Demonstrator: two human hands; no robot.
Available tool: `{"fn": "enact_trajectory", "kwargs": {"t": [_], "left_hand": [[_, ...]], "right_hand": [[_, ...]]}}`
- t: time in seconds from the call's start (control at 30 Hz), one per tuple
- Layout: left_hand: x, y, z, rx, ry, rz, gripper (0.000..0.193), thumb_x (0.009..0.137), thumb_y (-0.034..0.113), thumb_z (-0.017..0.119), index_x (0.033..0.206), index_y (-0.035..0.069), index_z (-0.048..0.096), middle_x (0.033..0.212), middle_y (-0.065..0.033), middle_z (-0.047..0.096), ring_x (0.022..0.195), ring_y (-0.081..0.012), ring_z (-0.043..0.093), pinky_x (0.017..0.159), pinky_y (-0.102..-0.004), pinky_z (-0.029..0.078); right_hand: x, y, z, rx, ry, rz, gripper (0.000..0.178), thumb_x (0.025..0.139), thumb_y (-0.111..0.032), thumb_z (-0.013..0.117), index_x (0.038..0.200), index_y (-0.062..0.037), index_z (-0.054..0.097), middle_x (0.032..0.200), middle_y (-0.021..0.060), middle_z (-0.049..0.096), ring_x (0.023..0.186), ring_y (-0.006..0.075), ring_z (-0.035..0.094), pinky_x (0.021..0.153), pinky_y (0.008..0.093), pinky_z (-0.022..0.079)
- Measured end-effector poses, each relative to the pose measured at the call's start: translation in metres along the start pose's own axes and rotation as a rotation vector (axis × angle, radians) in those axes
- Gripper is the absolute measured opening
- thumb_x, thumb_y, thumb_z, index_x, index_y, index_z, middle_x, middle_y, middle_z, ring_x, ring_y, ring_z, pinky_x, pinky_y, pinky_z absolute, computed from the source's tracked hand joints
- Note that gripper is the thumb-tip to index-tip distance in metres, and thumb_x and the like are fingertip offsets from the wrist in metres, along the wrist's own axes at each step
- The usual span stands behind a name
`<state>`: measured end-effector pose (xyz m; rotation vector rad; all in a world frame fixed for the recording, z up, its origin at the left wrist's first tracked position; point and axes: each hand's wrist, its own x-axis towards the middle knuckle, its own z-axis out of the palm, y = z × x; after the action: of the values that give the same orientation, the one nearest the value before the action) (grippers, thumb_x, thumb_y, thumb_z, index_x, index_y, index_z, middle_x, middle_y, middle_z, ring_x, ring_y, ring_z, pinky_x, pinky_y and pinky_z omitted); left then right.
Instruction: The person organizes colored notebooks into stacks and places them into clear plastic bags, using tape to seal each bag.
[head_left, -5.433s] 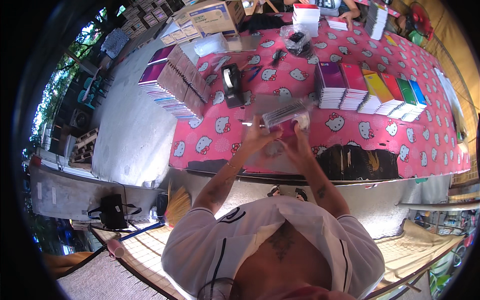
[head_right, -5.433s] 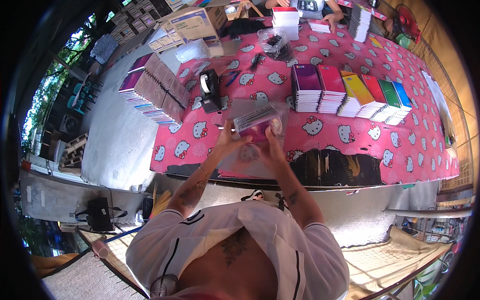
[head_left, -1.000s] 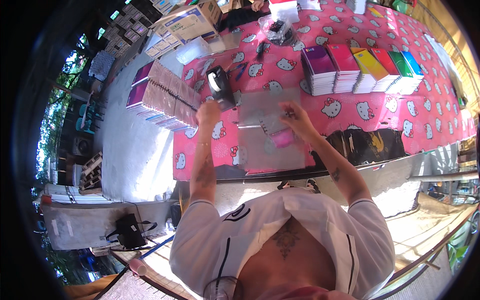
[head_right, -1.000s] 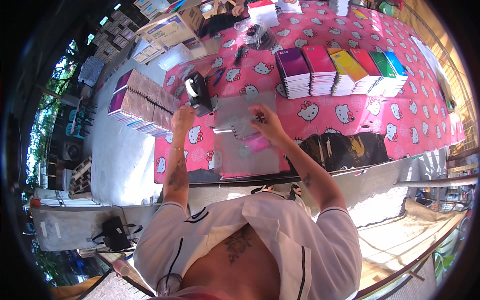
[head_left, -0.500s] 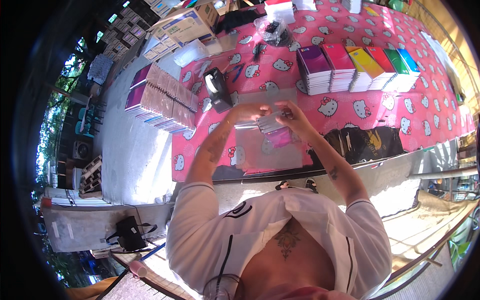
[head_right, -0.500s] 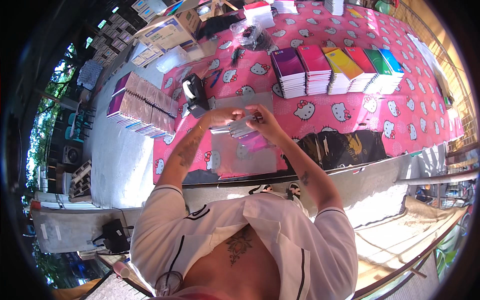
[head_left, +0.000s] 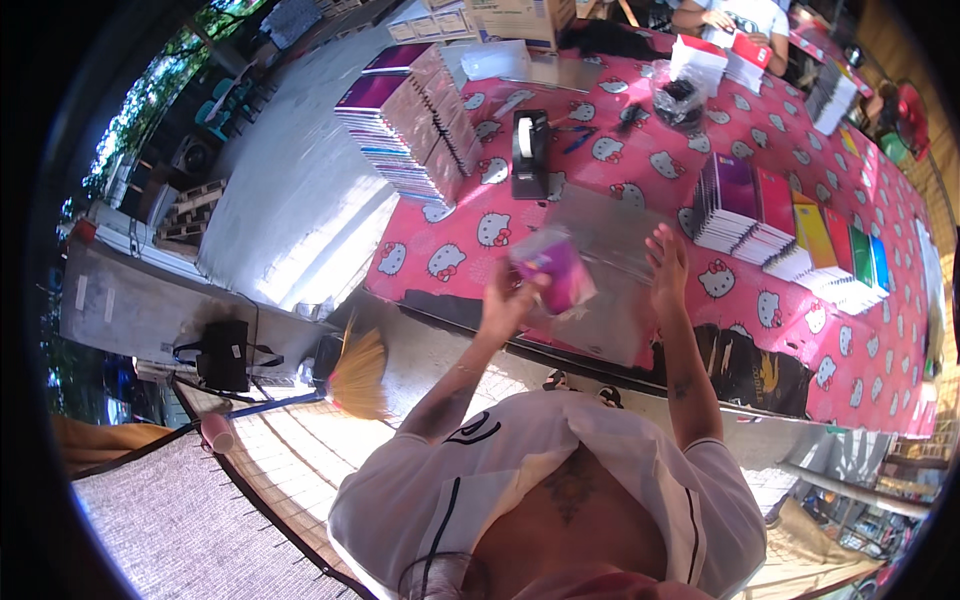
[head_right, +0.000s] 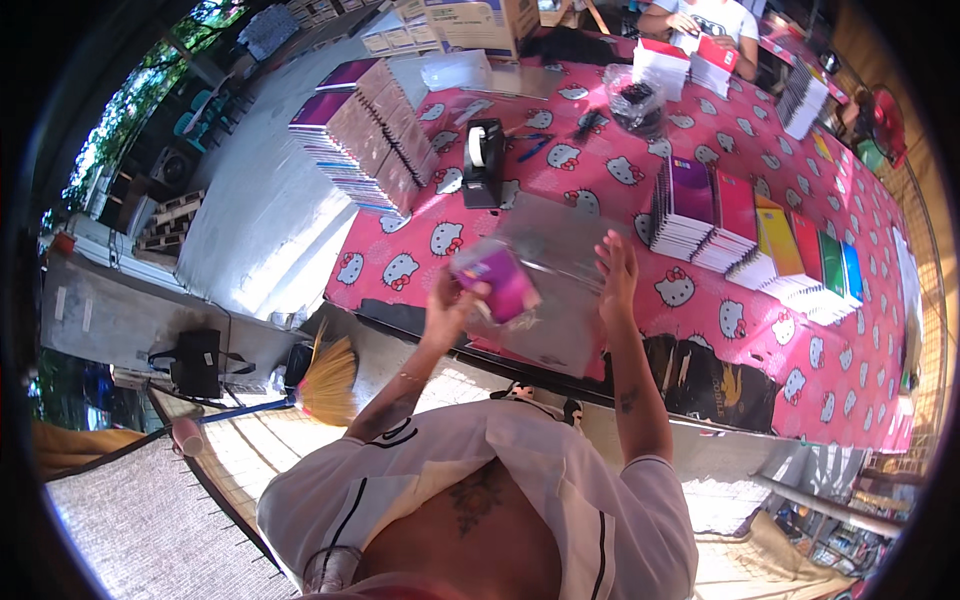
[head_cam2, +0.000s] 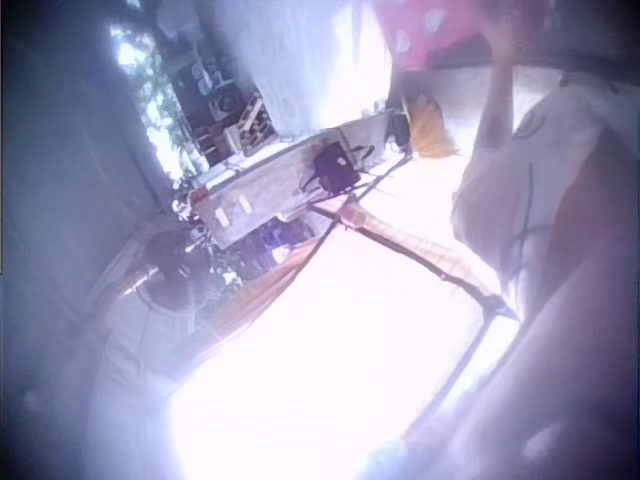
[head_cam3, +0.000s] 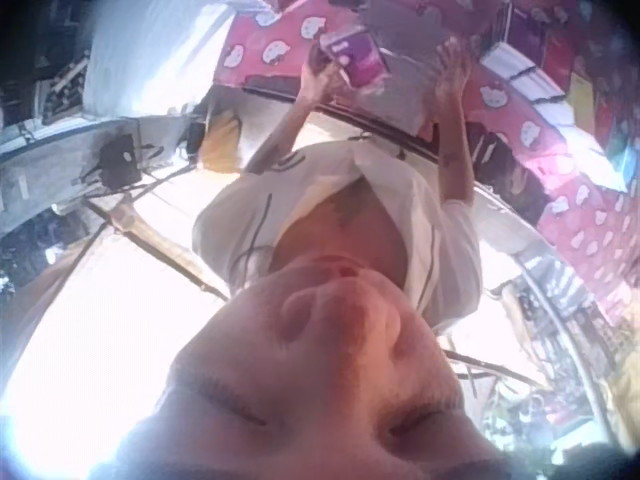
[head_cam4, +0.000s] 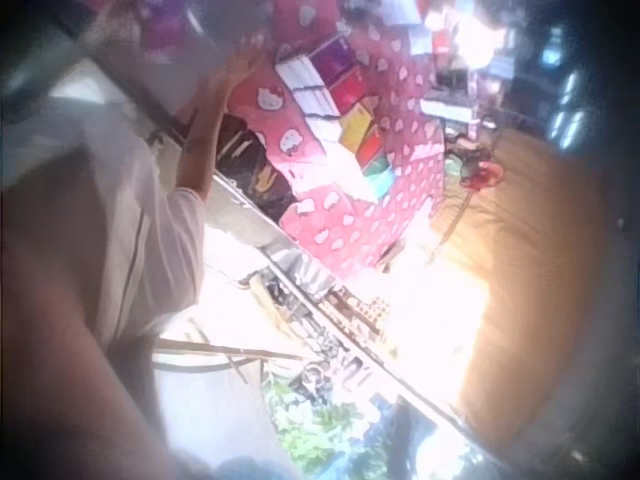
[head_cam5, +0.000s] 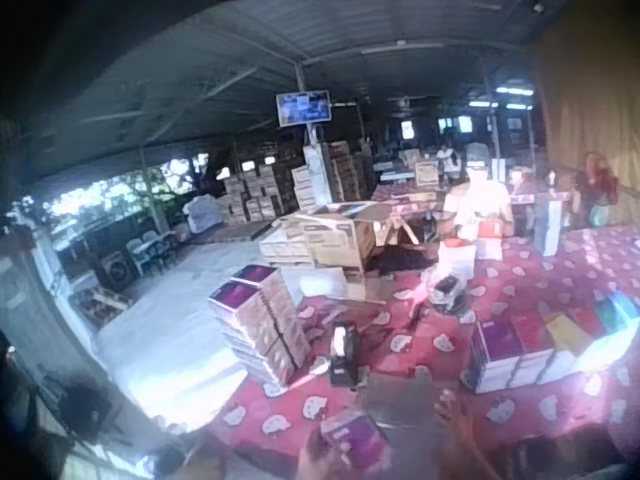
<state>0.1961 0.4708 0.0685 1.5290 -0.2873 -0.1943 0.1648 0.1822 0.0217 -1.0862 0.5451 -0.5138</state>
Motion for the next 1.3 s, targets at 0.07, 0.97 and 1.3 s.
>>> {"fn": "enact_trajectory", "kwargs": {"t": [0.07,0.97,1.3], "left_hand": [[0.000,-0.016,-0.061,0.144,0.322,0.019,0.068,0.089,0.028,0.075,0.138,-0.002,0.039,0.116,-0.0194,0.062,0.106,-0.0227,0.062,0.086,-0.0371,0.054],[0.011,0.064,0.382,0.550,-0.801,0.936,0.052,0.091,0.028,0.068,0.136,0.006,0.055,0.146,-0.0219,0.043,0.134,-0.0374,0.045,0.109,-0.0505,0.038],[0.046,0.057,0.646,0.902,-0.672,1.082,0.032,0.092,0.012,0.058,0.123,0.006,0.065,0.128,-0.0141,0.063,0.127,-0.0310,0.054,0.110,-0.0482,0.038]], "right_hand": [[-0.005,-0.002,0.001,-0.046,-0.022,0.024,0.047,0.097,-0.047,0.059,0.126,-0.0105,0.060,0.121,0.0049,0.061,0.108,0.0170,0.060,0.091,0.0328,0.044],[0.036,-0.240,-0.400,-1.324,0.741,-0.810,0.064,0.081,-0.002,0.060,0.142,-0.0117,0.046,0.143,0.0162,0.048,0.131,0.0383,0.045,0.105,0.0504,0.041],[0.046,-0.314,-0.481,-1.390,0.514,-0.714,0.035,0.085,-0.001,0.059,0.119,-0.0106,0.065,0.114,0.0089,0.063,0.109,0.0296,0.059,0.091,0.0461,0.047]]}}
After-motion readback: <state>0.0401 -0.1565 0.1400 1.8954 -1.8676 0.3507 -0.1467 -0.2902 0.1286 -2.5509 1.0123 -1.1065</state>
